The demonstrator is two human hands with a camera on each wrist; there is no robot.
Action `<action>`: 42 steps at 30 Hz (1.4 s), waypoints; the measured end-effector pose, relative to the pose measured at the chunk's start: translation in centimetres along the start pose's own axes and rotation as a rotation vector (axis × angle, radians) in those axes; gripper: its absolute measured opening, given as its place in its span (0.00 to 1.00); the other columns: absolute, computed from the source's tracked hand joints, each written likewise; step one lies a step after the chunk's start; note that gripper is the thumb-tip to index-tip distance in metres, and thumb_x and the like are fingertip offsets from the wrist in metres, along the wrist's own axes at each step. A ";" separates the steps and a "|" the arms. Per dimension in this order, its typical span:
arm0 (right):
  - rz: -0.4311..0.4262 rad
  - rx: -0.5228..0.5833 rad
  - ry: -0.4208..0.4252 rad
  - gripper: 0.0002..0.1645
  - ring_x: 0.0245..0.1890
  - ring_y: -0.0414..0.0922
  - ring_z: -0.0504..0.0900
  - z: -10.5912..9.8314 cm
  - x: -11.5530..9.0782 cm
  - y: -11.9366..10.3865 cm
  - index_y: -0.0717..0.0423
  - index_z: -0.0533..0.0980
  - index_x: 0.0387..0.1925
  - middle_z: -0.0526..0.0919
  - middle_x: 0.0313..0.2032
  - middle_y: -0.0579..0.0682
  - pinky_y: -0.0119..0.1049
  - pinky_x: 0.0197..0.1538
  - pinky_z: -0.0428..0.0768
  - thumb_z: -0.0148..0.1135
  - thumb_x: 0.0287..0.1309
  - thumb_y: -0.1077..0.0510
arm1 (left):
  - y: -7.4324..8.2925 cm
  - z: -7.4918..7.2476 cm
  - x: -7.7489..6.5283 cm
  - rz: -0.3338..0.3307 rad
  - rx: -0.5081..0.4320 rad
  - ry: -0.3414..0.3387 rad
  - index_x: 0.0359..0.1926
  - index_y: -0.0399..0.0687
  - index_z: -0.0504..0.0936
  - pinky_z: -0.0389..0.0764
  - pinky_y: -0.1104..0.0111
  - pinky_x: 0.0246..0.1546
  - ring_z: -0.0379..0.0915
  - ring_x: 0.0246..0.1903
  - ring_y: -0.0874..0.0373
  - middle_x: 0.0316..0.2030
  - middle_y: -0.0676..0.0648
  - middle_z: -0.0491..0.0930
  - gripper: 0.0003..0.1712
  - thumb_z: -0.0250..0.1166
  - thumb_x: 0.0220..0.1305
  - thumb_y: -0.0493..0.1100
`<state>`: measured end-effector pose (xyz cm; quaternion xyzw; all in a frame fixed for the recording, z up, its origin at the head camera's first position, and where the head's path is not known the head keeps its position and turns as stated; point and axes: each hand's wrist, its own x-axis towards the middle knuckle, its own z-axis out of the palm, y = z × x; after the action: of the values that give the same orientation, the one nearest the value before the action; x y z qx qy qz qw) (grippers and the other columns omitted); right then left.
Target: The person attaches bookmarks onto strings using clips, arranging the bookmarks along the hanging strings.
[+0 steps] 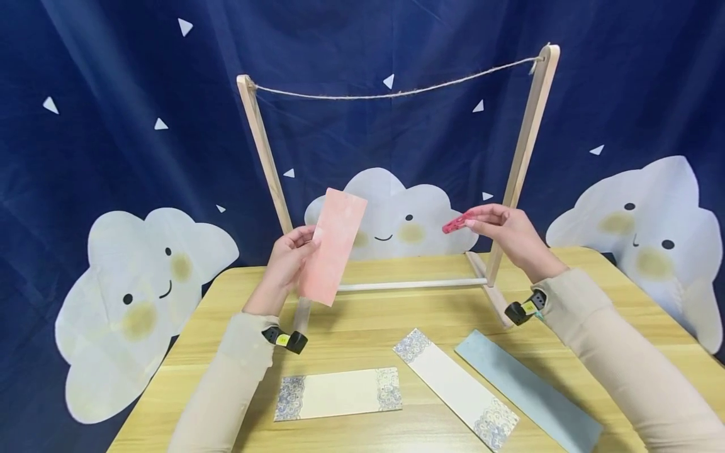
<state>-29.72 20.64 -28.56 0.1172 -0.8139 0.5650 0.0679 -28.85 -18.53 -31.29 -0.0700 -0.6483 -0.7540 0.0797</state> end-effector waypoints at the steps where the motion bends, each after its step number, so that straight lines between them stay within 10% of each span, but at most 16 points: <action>1: -0.006 0.013 -0.001 0.24 0.38 0.36 0.77 0.2 0.2 -0.4 0.59 0.76 0.47 0.83 0.32 0.35 0.26 0.44 0.71 0.66 0.55 0.47 | 0.2 0.2 0.1 0.009 -0.006 0.009 0.36 0.52 0.79 0.75 0.79 0.33 0.73 0.32 0.65 0.29 0.56 0.78 0.15 0.58 0.60 0.25; 18: -0.173 0.473 -0.011 0.05 0.33 0.37 0.81 2.9 4.2 -8.6 0.59 0.78 0.35 0.85 0.29 0.45 0.23 0.42 0.78 0.64 0.54 0.67 | 3.0 1.9 1.6 0.120 -0.164 0.180 0.37 0.45 0.78 0.76 0.79 0.32 0.75 0.31 0.64 0.29 0.53 0.79 0.14 0.58 0.58 0.23; 33: -0.260 0.556 0.004 0.07 0.32 0.42 0.78 5.4 7.0 -14.1 0.61 0.76 0.33 0.83 0.28 0.48 0.25 0.43 0.78 0.63 0.53 0.72 | 4.7 3.0 3.2 0.188 -0.161 0.278 0.46 0.32 0.77 0.76 0.78 0.36 0.74 0.35 0.60 0.29 0.52 0.78 0.13 0.58 0.58 0.23; 42: -0.373 0.380 0.072 0.09 0.28 0.39 0.76 6.3 8.7 -17.1 0.57 0.74 0.30 0.82 0.31 0.48 0.27 0.37 0.74 0.65 0.52 0.70 | 5.8 3.4 3.5 0.209 -0.141 0.293 0.48 0.31 0.76 0.75 0.76 0.38 0.73 0.38 0.59 0.32 0.51 0.77 0.15 0.58 0.60 0.24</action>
<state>-33.42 8.02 -13.18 0.2557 -0.6548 0.6890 0.1767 -31.07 -16.10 -24.43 -0.0318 -0.5644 -0.7874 0.2460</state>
